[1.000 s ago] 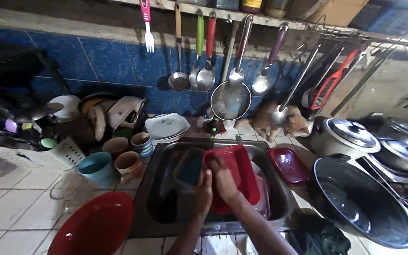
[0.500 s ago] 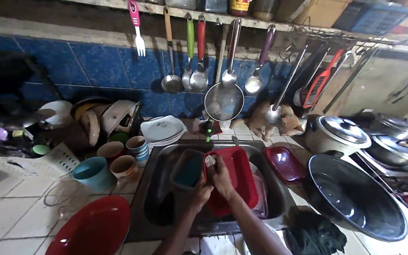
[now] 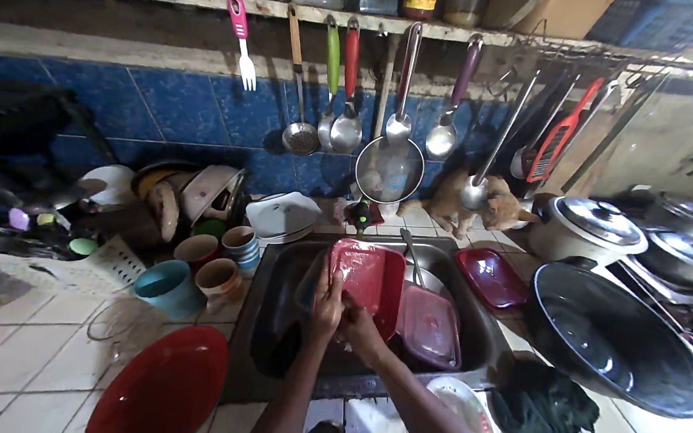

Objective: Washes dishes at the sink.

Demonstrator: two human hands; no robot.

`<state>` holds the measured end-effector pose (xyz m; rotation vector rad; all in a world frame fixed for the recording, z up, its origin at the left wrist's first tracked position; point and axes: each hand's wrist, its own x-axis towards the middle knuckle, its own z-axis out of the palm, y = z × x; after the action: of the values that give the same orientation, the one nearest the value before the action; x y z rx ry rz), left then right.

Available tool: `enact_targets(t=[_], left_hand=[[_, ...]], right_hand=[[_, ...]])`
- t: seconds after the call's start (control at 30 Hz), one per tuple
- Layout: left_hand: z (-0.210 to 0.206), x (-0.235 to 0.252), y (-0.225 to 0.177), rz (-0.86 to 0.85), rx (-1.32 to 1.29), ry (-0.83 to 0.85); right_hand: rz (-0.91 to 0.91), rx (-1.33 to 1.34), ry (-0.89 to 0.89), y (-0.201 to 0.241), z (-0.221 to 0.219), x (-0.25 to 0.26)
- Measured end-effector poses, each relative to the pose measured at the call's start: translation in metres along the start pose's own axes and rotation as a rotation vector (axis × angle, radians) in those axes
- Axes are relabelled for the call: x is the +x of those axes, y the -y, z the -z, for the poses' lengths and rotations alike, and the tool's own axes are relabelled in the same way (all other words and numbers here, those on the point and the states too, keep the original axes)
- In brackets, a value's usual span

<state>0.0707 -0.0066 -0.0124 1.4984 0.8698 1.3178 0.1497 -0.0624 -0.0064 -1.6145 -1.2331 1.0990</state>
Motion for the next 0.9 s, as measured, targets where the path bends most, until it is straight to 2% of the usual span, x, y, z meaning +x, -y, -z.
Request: enact_targets(t=[0.07, 0.13, 0.2, 0.27, 0.4, 0.5, 0.53, 0.6, 0.67, 0.73, 0.77, 0.83, 0.9], left_hand=[[0.004, 0.003, 0.004, -0.028, 0.151, -0.042], [0.011, 0.0, 0.008, -0.029, 0.218, -0.068], [0.016, -0.004, 0.007, -0.005, 0.249, -0.072], [0.017, -0.006, 0.0, 0.066, 0.246, -0.07], [0.005, -0.014, -0.029, 0.262, 0.15, 0.059], [-0.009, -0.021, -0.036, 0.362, 0.051, 0.183], [-0.013, -0.023, -0.035, 0.364, 0.031, 0.203], [-0.019, -0.023, -0.034, 0.374, 0.01, 0.254], [-0.023, -0.021, -0.035, 0.367, 0.01, 0.292], [-0.024, -0.021, -0.037, 0.353, 0.003, 0.275], [-0.022, -0.022, -0.035, 0.336, -0.005, 0.233], [-0.017, -0.024, -0.031, 0.258, -0.025, 0.114], [-0.013, -0.024, -0.027, 0.194, -0.025, 0.081]], right_hand=[[0.056, -0.41, 0.132, -0.004, 0.004, -0.009], [0.107, -0.798, 0.182, -0.017, 0.017, -0.015], [0.209, -1.112, 0.104, -0.038, 0.035, -0.025], [0.381, -1.254, -0.083, -0.048, 0.053, -0.029], [0.486, -1.229, -0.383, -0.028, 0.093, -0.014], [0.441, -1.217, -0.578, -0.004, 0.11, 0.008], [0.444, -1.226, -0.589, -0.001, 0.11, 0.012], [0.46, -1.183, -0.466, 0.001, 0.1, 0.012], [0.603, -1.106, -0.352, -0.003, 0.084, 0.012], [0.786, -1.077, -0.331, -0.014, 0.08, 0.019], [0.808, -1.097, -0.337, -0.017, 0.083, 0.022], [0.705, -1.157, -0.396, -0.017, 0.09, 0.022], [0.466, -1.139, -0.44, -0.02, 0.09, 0.018]])
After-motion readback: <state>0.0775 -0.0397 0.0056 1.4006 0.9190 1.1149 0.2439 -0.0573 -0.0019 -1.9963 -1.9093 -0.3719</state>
